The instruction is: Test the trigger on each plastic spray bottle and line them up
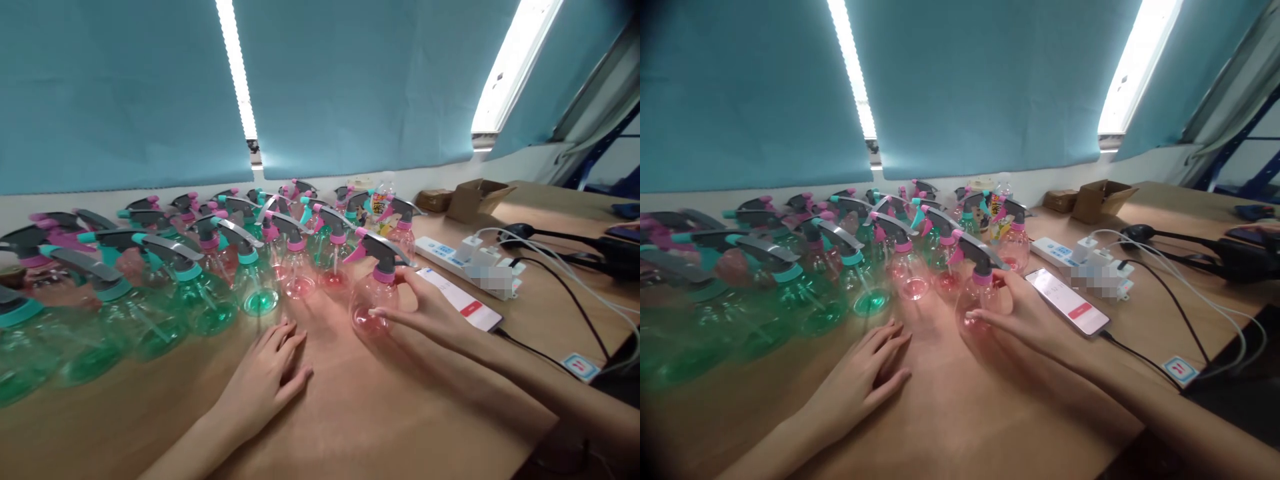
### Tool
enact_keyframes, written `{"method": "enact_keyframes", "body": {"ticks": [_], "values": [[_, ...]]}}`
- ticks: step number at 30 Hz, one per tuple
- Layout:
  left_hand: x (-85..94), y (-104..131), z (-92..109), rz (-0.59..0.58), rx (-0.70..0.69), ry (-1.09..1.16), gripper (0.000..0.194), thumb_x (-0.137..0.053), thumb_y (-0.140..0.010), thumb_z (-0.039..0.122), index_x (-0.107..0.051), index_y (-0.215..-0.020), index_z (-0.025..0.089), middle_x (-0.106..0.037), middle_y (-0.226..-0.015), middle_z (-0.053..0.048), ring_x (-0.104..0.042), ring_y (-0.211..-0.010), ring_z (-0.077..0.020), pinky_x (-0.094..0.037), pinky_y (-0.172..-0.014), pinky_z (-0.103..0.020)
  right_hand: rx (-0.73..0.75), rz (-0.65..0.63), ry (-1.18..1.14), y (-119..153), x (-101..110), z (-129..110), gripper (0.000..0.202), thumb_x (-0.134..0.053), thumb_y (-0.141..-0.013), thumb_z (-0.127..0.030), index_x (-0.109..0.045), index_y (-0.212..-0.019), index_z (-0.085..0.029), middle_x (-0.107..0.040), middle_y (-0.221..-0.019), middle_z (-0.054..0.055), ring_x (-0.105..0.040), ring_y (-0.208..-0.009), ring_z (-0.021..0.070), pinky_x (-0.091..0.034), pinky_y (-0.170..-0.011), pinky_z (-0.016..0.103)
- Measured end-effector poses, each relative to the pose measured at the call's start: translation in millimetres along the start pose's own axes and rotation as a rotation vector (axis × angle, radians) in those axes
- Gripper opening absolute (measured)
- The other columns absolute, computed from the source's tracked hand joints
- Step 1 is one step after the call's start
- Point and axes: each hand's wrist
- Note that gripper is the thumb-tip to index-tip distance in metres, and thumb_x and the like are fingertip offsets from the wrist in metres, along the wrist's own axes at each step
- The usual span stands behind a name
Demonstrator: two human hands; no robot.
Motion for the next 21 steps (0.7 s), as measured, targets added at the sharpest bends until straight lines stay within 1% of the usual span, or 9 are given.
{"method": "enact_keyframes", "body": {"ticks": [3,5,9,12,13,17,21], "values": [[-4.5,1,-1,0.022,-0.018,0.007,0.037,-0.05,-0.095,0.037,-0.055,-0.126,0.018,-0.053,-0.133,-0.014,-0.044,-0.128,-0.0338,-0.043,-0.1,-0.051,0.008,0.02,0.035,-2,7,6,0.052,-0.068,-0.076,-0.054,-0.053,-0.114,-0.022,-0.063,-0.113,0.009,-0.059,-0.105,0.0291,-0.047,-0.09,0.045],[-6.6,0,1,0.029,-0.038,0.011,0.036,-0.049,-0.096,0.036,-0.054,-0.128,0.02,-0.053,-0.133,-0.013,-0.044,-0.127,-0.0332,-0.043,-0.1,-0.05,0.004,0.047,0.069,-5,10,11,0.052,-0.068,-0.075,-0.055,-0.055,-0.112,-0.021,-0.063,-0.112,0.011,-0.059,-0.105,0.03,-0.047,-0.089,0.046],[-8.8,-9,9,0.029,-0.085,0.012,0.037,-0.05,-0.095,0.036,-0.054,-0.129,0.021,-0.053,-0.134,-0.012,-0.046,-0.126,-0.0332,-0.042,-0.101,-0.051,-0.003,0.047,0.08,-17,16,20,0.05,-0.067,-0.076,-0.053,-0.058,-0.113,-0.021,-0.064,-0.113,0.011,-0.06,-0.104,0.0307,-0.049,-0.084,0.045],[-12.5,-23,15,0.006,-0.107,0.023,0.038,-0.05,-0.095,0.035,-0.054,-0.129,0.019,-0.055,-0.132,-0.013,-0.047,-0.124,-0.0329,-0.042,-0.101,-0.051,0.053,0.001,0.089,-27,23,24,0.04,-0.065,-0.079,-0.052,-0.063,-0.107,-0.023,-0.066,-0.109,0.009,-0.062,-0.099,0.0286,-0.05,-0.083,0.042],[-14.5,-28,17,0.001,-0.111,0.027,0.039,-0.049,-0.095,0.035,-0.054,-0.13,0.019,-0.055,-0.132,-0.013,-0.047,-0.124,-0.0328,-0.042,-0.101,-0.051,0.066,0.004,0.109,-31,24,26,0.039,-0.065,-0.079,-0.052,-0.064,-0.104,-0.023,-0.067,-0.108,0.008,-0.062,-0.099,0.0285,-0.05,-0.083,0.042],[-22.5,-53,24,-0.026,-0.124,0.041,0.041,-0.049,-0.094,0.033,-0.051,-0.132,0.019,-0.053,-0.134,-0.013,-0.045,-0.126,-0.0325,-0.041,-0.101,-0.052,0.054,0.094,0.235,-43,27,35,0.039,-0.068,-0.076,-0.051,-0.064,-0.101,-0.021,-0.068,-0.106,0.01,-0.063,-0.1,0.031,-0.05,-0.084,0.044],[-25.1,-75,30,-0.084,-0.121,0.065,0.04,-0.05,-0.094,0.03,-0.05,-0.132,0.017,-0.051,-0.135,-0.013,-0.044,-0.127,-0.0316,-0.04,-0.102,-0.05,0.044,0.093,0.32,-55,23,48,0.042,-0.067,-0.077,-0.05,-0.064,-0.102,-0.017,-0.067,-0.112,0.013,-0.062,-0.104,0.0318,-0.049,-0.089,0.046]]}}
Point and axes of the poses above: each hand's wrist, its own y-axis away from the middle knuckle, its own x-axis out of the back of the hand, z = x × y
